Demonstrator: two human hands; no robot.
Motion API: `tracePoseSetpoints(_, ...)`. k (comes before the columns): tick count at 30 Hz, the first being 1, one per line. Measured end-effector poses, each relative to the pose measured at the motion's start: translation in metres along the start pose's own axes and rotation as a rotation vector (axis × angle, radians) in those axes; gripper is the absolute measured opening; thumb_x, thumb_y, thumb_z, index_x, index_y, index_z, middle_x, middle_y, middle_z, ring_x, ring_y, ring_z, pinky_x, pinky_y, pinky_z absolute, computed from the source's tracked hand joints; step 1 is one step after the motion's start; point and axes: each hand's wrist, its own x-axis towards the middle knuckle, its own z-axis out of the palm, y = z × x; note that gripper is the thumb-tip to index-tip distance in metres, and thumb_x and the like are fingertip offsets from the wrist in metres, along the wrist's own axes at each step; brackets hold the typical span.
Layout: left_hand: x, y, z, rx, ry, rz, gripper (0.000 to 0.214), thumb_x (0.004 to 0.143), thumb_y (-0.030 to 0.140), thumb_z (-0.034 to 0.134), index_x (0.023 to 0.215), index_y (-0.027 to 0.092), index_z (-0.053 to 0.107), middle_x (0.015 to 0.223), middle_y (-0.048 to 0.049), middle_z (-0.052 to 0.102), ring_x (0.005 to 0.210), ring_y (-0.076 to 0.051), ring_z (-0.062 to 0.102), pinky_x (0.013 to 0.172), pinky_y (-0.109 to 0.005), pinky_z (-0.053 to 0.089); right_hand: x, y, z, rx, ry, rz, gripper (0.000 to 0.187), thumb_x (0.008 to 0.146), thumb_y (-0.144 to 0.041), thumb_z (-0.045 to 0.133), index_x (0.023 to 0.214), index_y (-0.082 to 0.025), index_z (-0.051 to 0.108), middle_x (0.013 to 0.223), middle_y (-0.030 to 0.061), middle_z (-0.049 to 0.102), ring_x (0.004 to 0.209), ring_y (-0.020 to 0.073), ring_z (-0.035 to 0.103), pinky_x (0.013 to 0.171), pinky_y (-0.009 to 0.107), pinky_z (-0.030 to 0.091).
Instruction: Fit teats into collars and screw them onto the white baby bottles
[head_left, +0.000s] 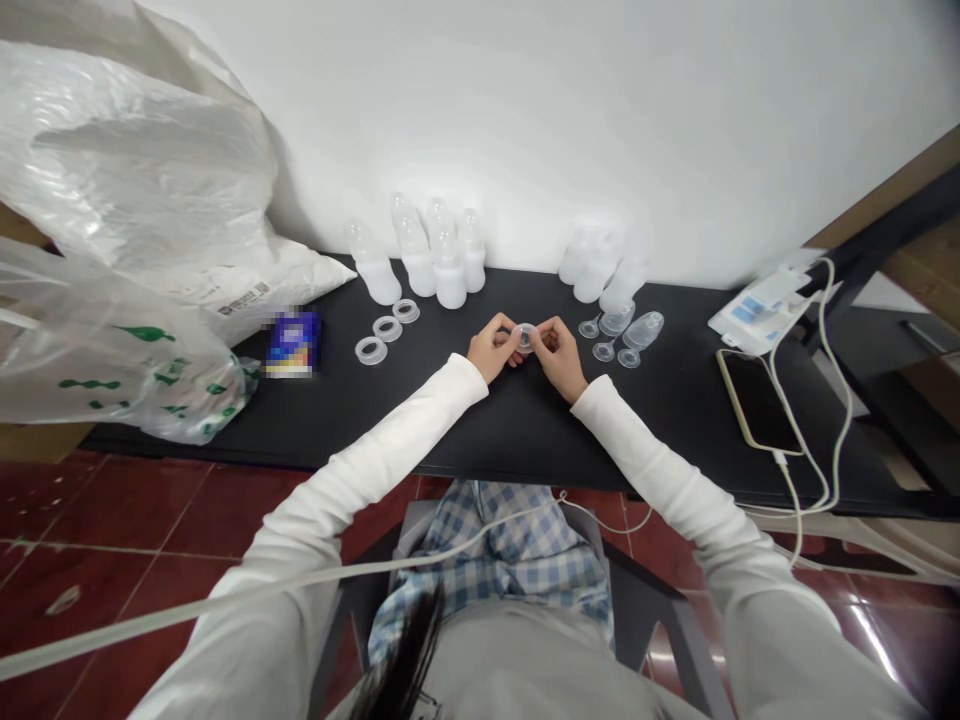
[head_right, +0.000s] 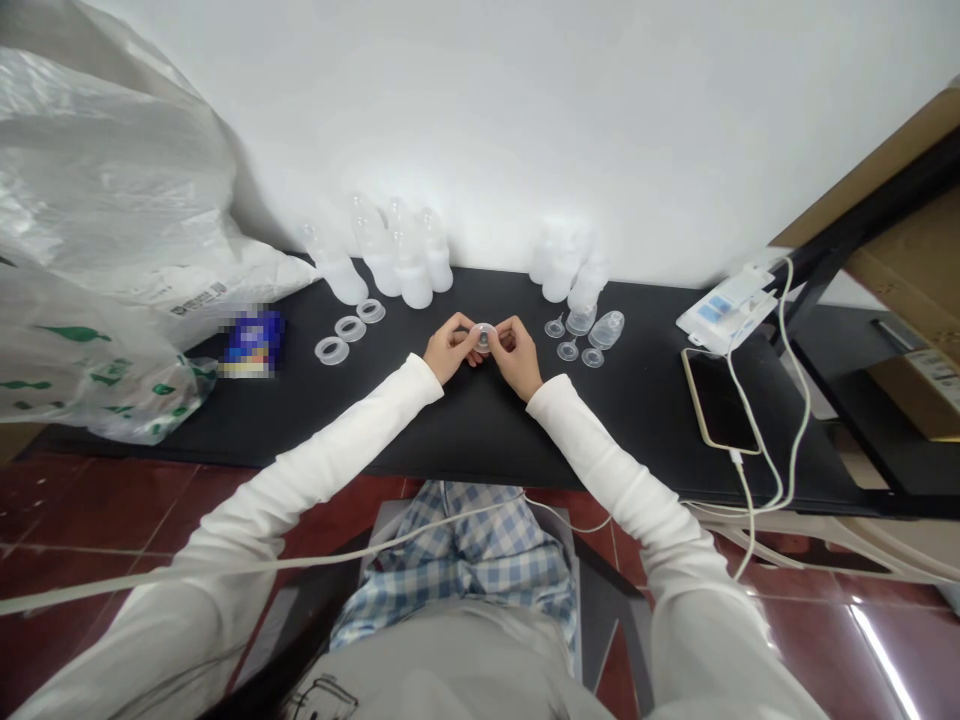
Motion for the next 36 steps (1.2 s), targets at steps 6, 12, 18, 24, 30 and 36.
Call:
tracePoseSetpoints(6, -0.003, 0.004, 0.001, 0.085, 0.000, 0.000, 0.032, 0.086, 0.046, 0.069, 0.082, 0.020, 0.050, 0.058, 0.0045, 0.067, 0.047, -0.009, 0.060, 0.046, -0.019, 0.047, -0.002, -0.001, 0.002, 0.013, 0.018, 0.018, 0.042, 0.080, -0.059, 0.069, 0.075, -0.023, 0.048, 0.065, -0.0065, 0.048, 0.058, 0.0092, 0.045, 0.057, 0.026, 0.036)
tracePoseSetpoints(12, 0.000, -0.001, 0.000, 0.054, 0.004, 0.014, 0.029, 0.086, 0.045, 0.070, 0.089, 0.020, 0.056, 0.060, 0.0048, 0.066, 0.051, -0.009, 0.062, 0.050, -0.019, 0.049, -0.003, -0.003, 0.002, -0.030, 0.043, 0.009, 0.039, 0.083, -0.056, 0.066, 0.078, -0.023, 0.047, 0.068, -0.0057, 0.051, 0.060, 0.0098, 0.047, 0.059, 0.027, 0.038)
tracePoseSetpoints(18, 0.006, -0.007, 0.000, -0.101, -0.008, -0.009, 0.031, 0.082, 0.039, 0.076, 0.097, 0.018, 0.060, 0.067, 0.0028, 0.069, 0.059, -0.009, 0.066, 0.061, -0.022, 0.056, 0.000, 0.000, -0.002, 0.003, -0.013, 0.040, 0.041, 0.083, -0.062, 0.065, 0.088, -0.024, 0.050, 0.076, -0.0036, 0.056, 0.065, 0.0113, 0.051, 0.064, 0.029, 0.040)
tracePoseSetpoints(24, 0.007, -0.011, -0.002, -0.130, -0.003, -0.001, 0.032, 0.078, 0.033, 0.080, 0.098, 0.018, 0.059, 0.068, 0.0032, 0.070, 0.058, -0.009, 0.067, 0.062, -0.022, 0.057, 0.001, 0.002, -0.005, 0.043, -0.099, 0.026, 0.045, 0.078, -0.059, 0.071, 0.095, -0.025, 0.047, 0.082, -0.0037, 0.056, 0.062, 0.0099, 0.047, 0.060, 0.028, 0.038)
tracePoseSetpoints(30, 0.003, -0.007, -0.001, -0.043, 0.008, -0.015, 0.024, 0.080, 0.022, 0.077, 0.093, 0.018, 0.057, 0.064, 0.0046, 0.069, 0.055, -0.009, 0.065, 0.057, -0.020, 0.054, 0.001, 0.005, -0.002, 0.061, -0.071, 0.017, 0.044, 0.077, -0.056, 0.074, 0.090, -0.025, 0.045, 0.075, -0.0050, 0.052, 0.058, 0.0096, 0.043, 0.054, 0.026, 0.033)
tracePoseSetpoints(36, 0.002, -0.008, 0.001, 0.025, 0.009, -0.019, 0.020, 0.082, 0.017, 0.073, 0.092, 0.018, 0.055, 0.066, 0.0044, 0.069, 0.055, -0.009, 0.065, 0.055, -0.020, 0.052, 0.000, 0.002, -0.001, 0.078, -0.064, 0.020, 0.046, 0.076, -0.057, 0.076, 0.088, -0.025, 0.044, 0.070, -0.0058, 0.049, 0.060, 0.0107, 0.046, 0.054, 0.026, 0.034)
